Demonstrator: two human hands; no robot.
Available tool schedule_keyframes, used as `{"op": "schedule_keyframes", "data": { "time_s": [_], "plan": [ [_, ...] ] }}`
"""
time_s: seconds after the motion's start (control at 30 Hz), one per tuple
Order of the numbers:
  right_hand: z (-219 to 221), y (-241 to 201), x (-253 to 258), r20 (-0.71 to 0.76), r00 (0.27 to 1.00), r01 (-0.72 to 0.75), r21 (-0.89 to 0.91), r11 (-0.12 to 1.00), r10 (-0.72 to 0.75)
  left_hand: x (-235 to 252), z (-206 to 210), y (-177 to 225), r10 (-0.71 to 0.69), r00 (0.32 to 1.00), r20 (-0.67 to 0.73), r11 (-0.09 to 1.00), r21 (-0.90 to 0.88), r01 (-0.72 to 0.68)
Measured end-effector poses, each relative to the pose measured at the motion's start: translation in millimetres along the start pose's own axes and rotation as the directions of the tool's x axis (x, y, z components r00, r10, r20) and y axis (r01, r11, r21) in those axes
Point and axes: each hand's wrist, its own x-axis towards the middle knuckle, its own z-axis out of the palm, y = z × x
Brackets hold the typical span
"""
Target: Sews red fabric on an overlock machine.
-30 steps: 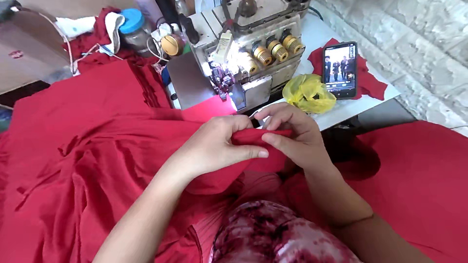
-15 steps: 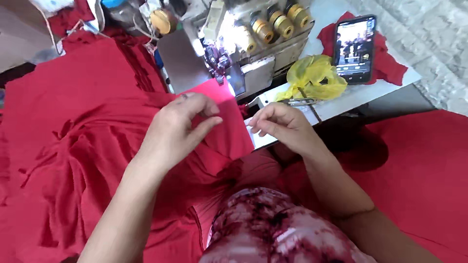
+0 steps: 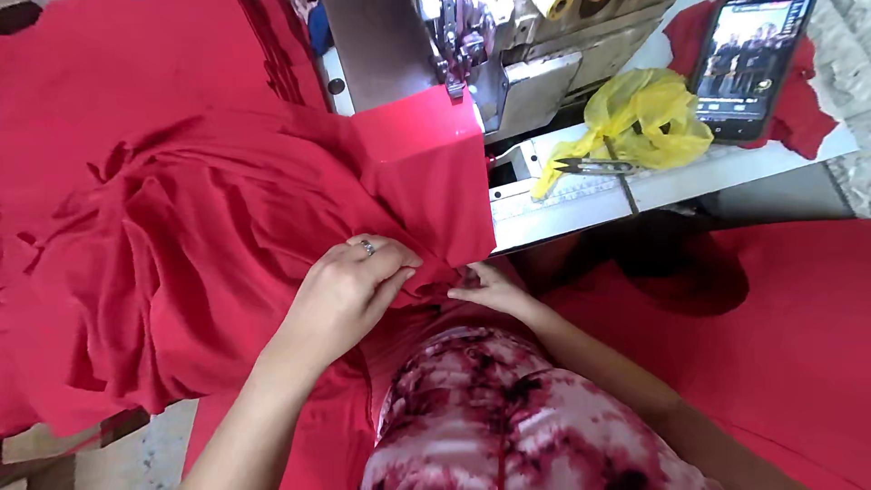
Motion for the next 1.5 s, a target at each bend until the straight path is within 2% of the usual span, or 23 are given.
{"op": "schedule_keyframes", "data": {
  "time_s": [0.1,0.2,0.3,0.37,0.47,0.63,0.73,0.87,1.0,1.13,1.23,1.3,1.4,1.5],
  "plan": [
    [8,4,-9,-0.075,0.955,0.289,0.020,0.957,-0.287,5,6,1,0.051,0.999,0.011,0.998,-0.025,-0.051],
    [-1,-2,-29,-0.049,0.895,0.446,0.062,0.893,-0.444,4,24,1,0.117,0.991,0.068,0.987,-0.118,-0.108],
    [-11,-7,-37,-0.040,0.917,0.399,0.078,0.914,-0.397,2,45,2,0.183,0.977,0.113,0.973,-0.165,-0.163],
    [-16,-14,-40,-0.010,0.929,0.368,0.148,0.918,-0.370,4,54,0,0.233,0.965,0.117,0.967,-0.135,-0.217],
    [-20,-38,-50,-0.007,0.867,0.489,0.209,0.847,-0.499,4,61,3,0.275,0.957,0.092,0.959,-0.100,-0.266],
    [-35,-61,-48,-0.155,0.787,0.617,0.222,0.755,-0.597,19,61,14,0.325,0.940,-0.103,0.940,-0.070,-0.333],
    [-41,-73,-39,-0.191,0.738,0.668,0.337,0.663,-0.647,33,41,19,0.289,0.931,-0.221,0.949,-0.060,-0.308],
    [-29,-83,-33,-0.206,0.781,0.621,0.351,0.701,-0.589,50,14,25,0.183,0.952,-0.244,0.977,-0.058,-0.203],
    [-18,-67,-32,-0.169,0.781,0.623,0.170,0.763,-0.601,58,-11,24,0.073,0.973,-0.217,0.982,-0.154,-0.108],
    [-15,-52,-44,-0.137,0.814,0.581,0.204,0.788,-0.564,62,-31,11,0.044,0.978,-0.206,0.988,-0.134,-0.073],
    [-10,-52,-45,-0.300,0.856,0.504,0.307,0.807,-0.421,78,-29,-8,0.119,0.962,-0.246,0.987,-0.074,-0.141],
    [-12,-61,-41,-0.380,0.882,0.429,0.400,0.810,-0.279,100,-24,-3,0.138,0.946,-0.295,0.989,-0.009,-0.147],
    [-25,-69,-31,-0.349,0.923,0.315,0.437,0.843,-0.163,125,-18,-10,0.129,0.941,-0.314,0.991,0.072,-0.112],
    [-32,-72,-28,-0.325,0.939,0.253,0.429,0.867,-0.112,141,-10,-29,0.075,0.951,-0.300,0.997,0.013,-0.075]
  ]
}}
